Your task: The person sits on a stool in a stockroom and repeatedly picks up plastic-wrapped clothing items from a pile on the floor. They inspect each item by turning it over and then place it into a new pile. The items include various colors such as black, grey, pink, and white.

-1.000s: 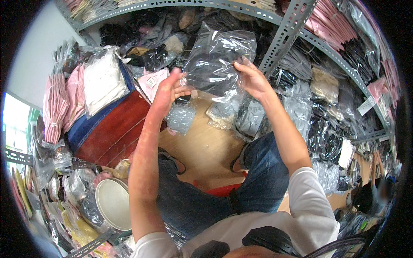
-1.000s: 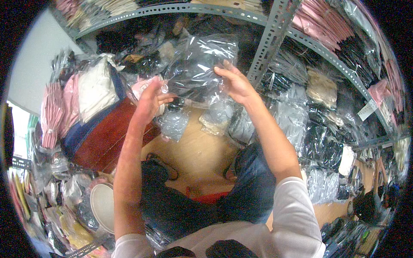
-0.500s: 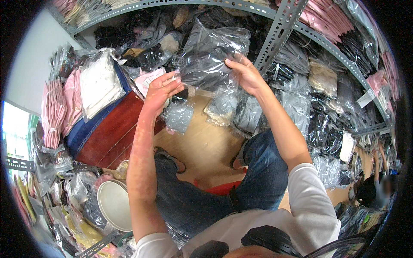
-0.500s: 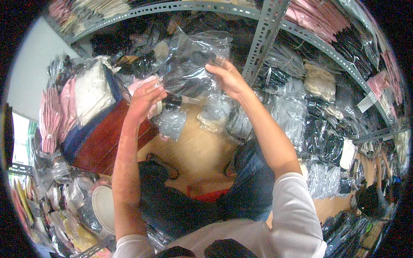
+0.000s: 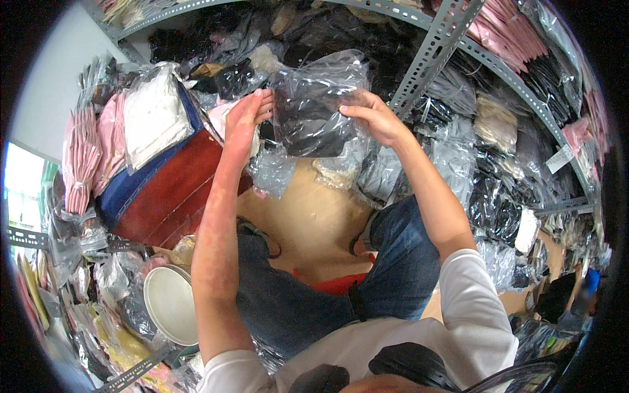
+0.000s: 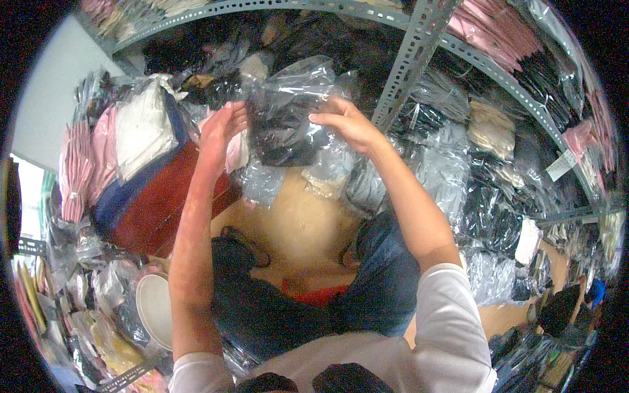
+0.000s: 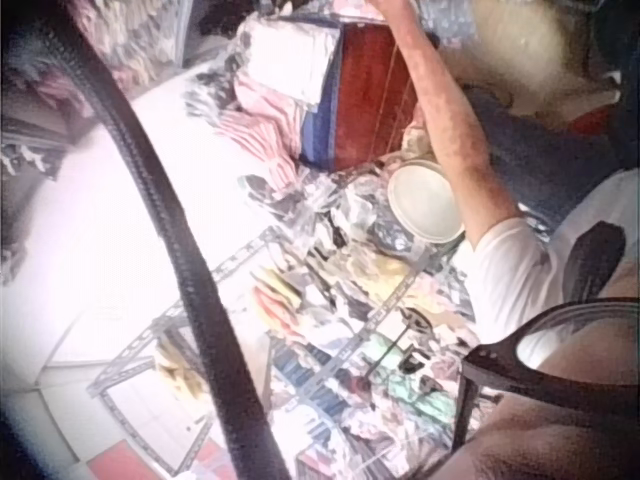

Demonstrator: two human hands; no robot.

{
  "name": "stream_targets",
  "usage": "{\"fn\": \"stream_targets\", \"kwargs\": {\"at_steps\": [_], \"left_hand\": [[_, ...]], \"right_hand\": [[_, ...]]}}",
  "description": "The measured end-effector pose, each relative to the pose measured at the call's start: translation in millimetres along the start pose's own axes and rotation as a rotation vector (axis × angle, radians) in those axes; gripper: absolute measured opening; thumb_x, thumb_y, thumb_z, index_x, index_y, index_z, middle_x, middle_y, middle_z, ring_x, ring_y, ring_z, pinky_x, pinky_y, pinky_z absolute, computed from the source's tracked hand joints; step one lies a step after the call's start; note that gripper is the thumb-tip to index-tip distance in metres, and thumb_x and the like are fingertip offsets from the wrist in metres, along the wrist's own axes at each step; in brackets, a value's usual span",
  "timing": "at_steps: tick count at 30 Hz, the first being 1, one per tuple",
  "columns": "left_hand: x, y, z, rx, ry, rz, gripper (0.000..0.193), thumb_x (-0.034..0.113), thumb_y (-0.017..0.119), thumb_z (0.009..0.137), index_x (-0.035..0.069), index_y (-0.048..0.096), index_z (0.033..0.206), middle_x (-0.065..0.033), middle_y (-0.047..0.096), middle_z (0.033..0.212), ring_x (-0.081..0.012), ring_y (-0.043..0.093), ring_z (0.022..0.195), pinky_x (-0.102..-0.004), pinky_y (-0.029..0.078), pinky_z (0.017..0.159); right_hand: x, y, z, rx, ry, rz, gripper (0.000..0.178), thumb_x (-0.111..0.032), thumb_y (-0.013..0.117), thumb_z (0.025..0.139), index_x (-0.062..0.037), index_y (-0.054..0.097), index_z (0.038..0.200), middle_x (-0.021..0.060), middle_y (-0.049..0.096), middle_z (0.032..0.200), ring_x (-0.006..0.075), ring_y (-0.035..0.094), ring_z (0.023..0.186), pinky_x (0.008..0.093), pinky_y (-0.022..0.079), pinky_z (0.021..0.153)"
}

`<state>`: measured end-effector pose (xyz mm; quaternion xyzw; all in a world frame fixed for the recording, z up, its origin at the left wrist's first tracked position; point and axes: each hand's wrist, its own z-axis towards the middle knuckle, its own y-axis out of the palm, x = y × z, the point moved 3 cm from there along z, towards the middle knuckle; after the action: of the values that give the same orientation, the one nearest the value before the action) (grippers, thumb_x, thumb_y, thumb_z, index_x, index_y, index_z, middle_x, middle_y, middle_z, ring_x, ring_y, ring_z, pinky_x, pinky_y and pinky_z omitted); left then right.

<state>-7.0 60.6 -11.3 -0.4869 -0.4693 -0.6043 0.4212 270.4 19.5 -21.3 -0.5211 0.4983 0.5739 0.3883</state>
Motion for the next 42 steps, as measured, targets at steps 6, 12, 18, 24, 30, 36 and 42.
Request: {"fn": "stream_targets", "kwargs": {"at_steps": [6, 12, 18, 24, 30, 36, 42], "left_hand": [[-6, 2, 0, 0.007, -0.052, -0.054, 0.035, 0.035, 0.058, 0.099, 0.003, 0.065, 0.112, -0.0019, 0.066, 0.106, -0.0133, 0.061, 0.098, -0.0288, 0.046, 0.087], [-7, -1, 2, 0.032, -0.123, -0.274, 0.036, 0.035, 0.058, 0.099, 0.004, 0.064, 0.115, -0.0028, 0.066, 0.108, -0.0123, 0.060, 0.099, -0.0289, 0.046, 0.087], [-1, 0, 0, 0.096, -0.054, -0.044, 0.040, 0.036, 0.053, 0.100, 0.002, 0.064, 0.118, -0.0108, 0.068, 0.114, -0.0187, 0.061, 0.106, -0.0331, 0.046, 0.096], [3, -5, 2, 0.056, 0.029, -0.216, 0.026, 0.026, 0.059, 0.099, 0.005, 0.071, 0.109, -0.0037, 0.072, 0.102, -0.0097, 0.062, 0.094, -0.0239, 0.046, 0.081], [12, -10, -3, 0.113, 0.208, 0.215, 0.021, 0.017, 0.061, 0.098, 0.001, 0.071, 0.108, -0.0035, 0.071, 0.102, -0.0092, 0.063, 0.092, -0.0229, 0.046, 0.079], [2, -16, 5, 0.224, 0.104, -0.215, 0.020, 0.016, 0.061, 0.098, 0.000, 0.068, 0.109, -0.0070, 0.070, 0.103, -0.0142, 0.066, 0.095, -0.0271, 0.050, 0.082], [7, -22, 12, 0.189, 0.102, -0.409, 0.024, 0.015, 0.058, 0.100, -0.004, 0.064, 0.113, -0.0113, 0.070, 0.104, -0.0172, 0.067, 0.097, -0.0265, 0.051, 0.084]], "right_hand": [[16, 13, 2, -0.037, 0.069, -0.070, 0.064, -0.019, 0.078, 0.083, 0.0021, 0.048, 0.136, 0.0135, 0.055, 0.135, 0.0214, 0.051, 0.124, 0.0350, 0.039, 0.106], [9, 20, 0, -0.101, 0.047, -0.060, 0.061, -0.015, 0.075, 0.085, 0.0002, 0.047, 0.137, 0.0116, 0.057, 0.132, 0.0187, 0.054, 0.120, 0.0332, 0.041, 0.102], [22, 15, 3, -0.156, 0.029, -0.159, 0.061, -0.017, 0.078, 0.083, 0.0018, 0.051, 0.134, 0.0113, 0.060, 0.129, 0.0207, 0.057, 0.118, 0.0337, 0.043, 0.102], [23, 9, 7, -0.127, 0.042, -0.138, 0.065, -0.019, 0.078, 0.083, 0.0033, 0.048, 0.136, 0.0168, 0.057, 0.133, 0.0223, 0.056, 0.121, 0.0352, 0.042, 0.105], [14, 8, 2, -0.128, 0.051, -0.162, 0.068, -0.018, 0.077, 0.083, 0.0042, 0.045, 0.139, 0.0197, 0.055, 0.135, 0.0243, 0.056, 0.122, 0.0362, 0.041, 0.105], [6, 19, -2, -0.125, 0.012, -0.243, 0.070, -0.018, 0.077, 0.084, 0.0059, 0.043, 0.140, 0.0198, 0.054, 0.137, 0.0243, 0.057, 0.121, 0.0349, 0.043, 0.104], [6, 28, 3, -0.117, -0.008, -0.244, 0.075, -0.020, 0.078, 0.085, 0.0091, 0.039, 0.142, 0.0171, 0.057, 0.132, 0.0193, 0.058, 0.115, 0.0314, 0.045, 0.101]]}}
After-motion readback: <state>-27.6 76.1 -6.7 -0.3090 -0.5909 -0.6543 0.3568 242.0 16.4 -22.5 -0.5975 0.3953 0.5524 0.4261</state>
